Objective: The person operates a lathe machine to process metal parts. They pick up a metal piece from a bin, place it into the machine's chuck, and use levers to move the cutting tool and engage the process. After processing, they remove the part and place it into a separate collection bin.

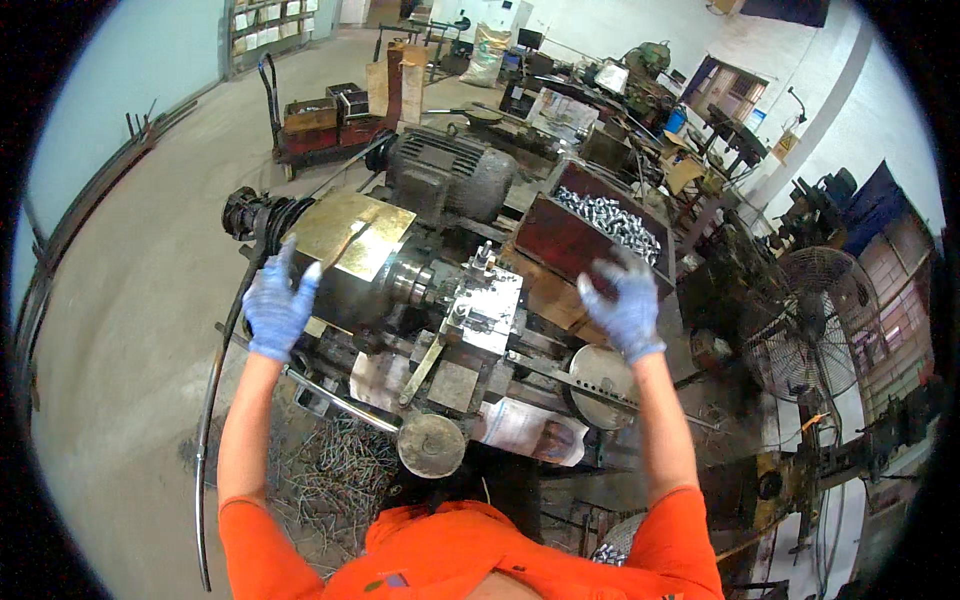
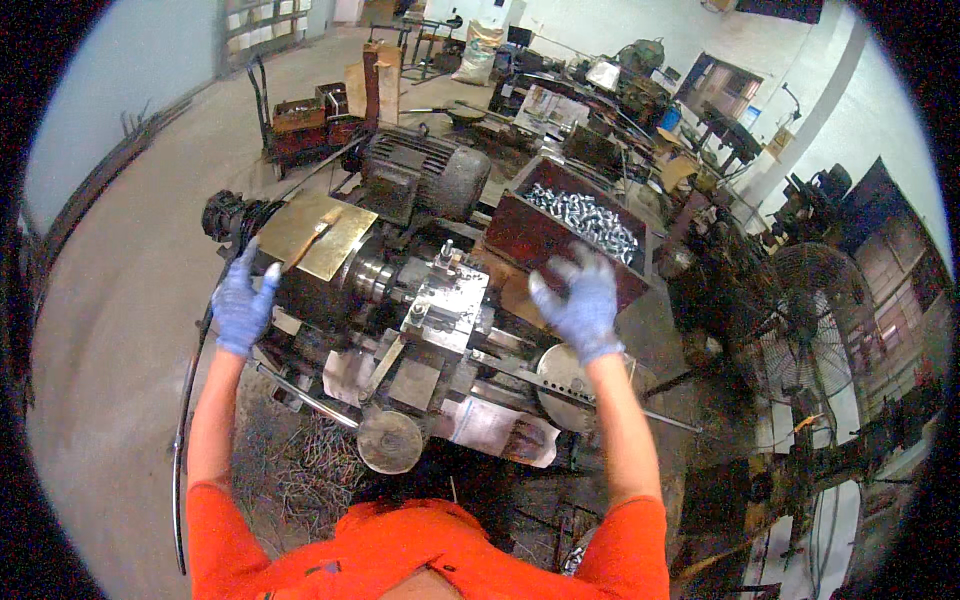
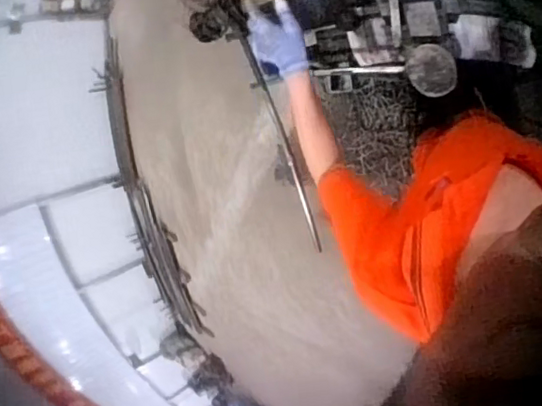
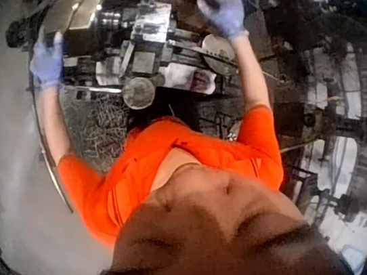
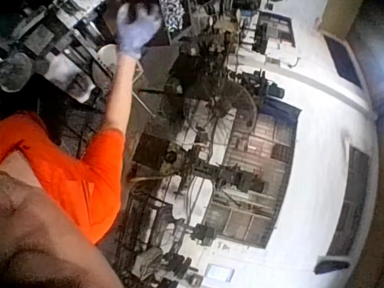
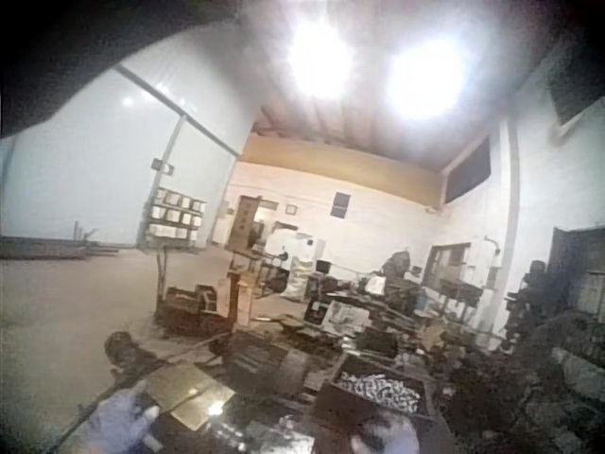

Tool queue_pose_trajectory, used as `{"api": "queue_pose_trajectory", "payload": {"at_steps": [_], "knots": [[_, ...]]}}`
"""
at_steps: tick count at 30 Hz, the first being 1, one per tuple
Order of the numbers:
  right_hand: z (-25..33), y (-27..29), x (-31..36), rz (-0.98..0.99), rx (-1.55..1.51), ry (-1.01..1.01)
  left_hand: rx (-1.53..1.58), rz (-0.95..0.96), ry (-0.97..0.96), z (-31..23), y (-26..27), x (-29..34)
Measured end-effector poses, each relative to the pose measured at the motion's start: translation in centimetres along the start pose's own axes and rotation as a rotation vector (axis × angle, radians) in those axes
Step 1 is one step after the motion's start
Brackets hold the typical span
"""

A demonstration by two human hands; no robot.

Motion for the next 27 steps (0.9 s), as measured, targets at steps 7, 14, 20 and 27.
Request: {"api": "queue_pose_trajectory", "payload": {"at_steps": [7,14,20,27], "knots": [[-1.3,-0.9,13.0,0.129,-0.158,-0.143,0.016,0.082,-0.199,-1.8,-6.5,1.6],[-6.2,-1.0,22.7,0.141,-0.32,-0.467,0.317,0.144,-0.274,-10.9,-4.3,5.5],[-4.8,1.0,21.2,0.099,-0.308,-0.371,0.396,0.218,-0.182,-12.7,-7.4,8.3],[-6.3,0.1,23.3,0.126,-0.336,-0.506,0.235,0.329,-0.266,-9.8,-7.6,11.3]]}}
Point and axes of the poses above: each hand's wrist, its own x-axis away from the middle knuckle, its own y-axis out of the back of the hand, z = x × y, the point moved 9 cm from there along -x, towards the middle knuckle, and after that the axes turned 8 degrees about -z, right-handed, at the moved point
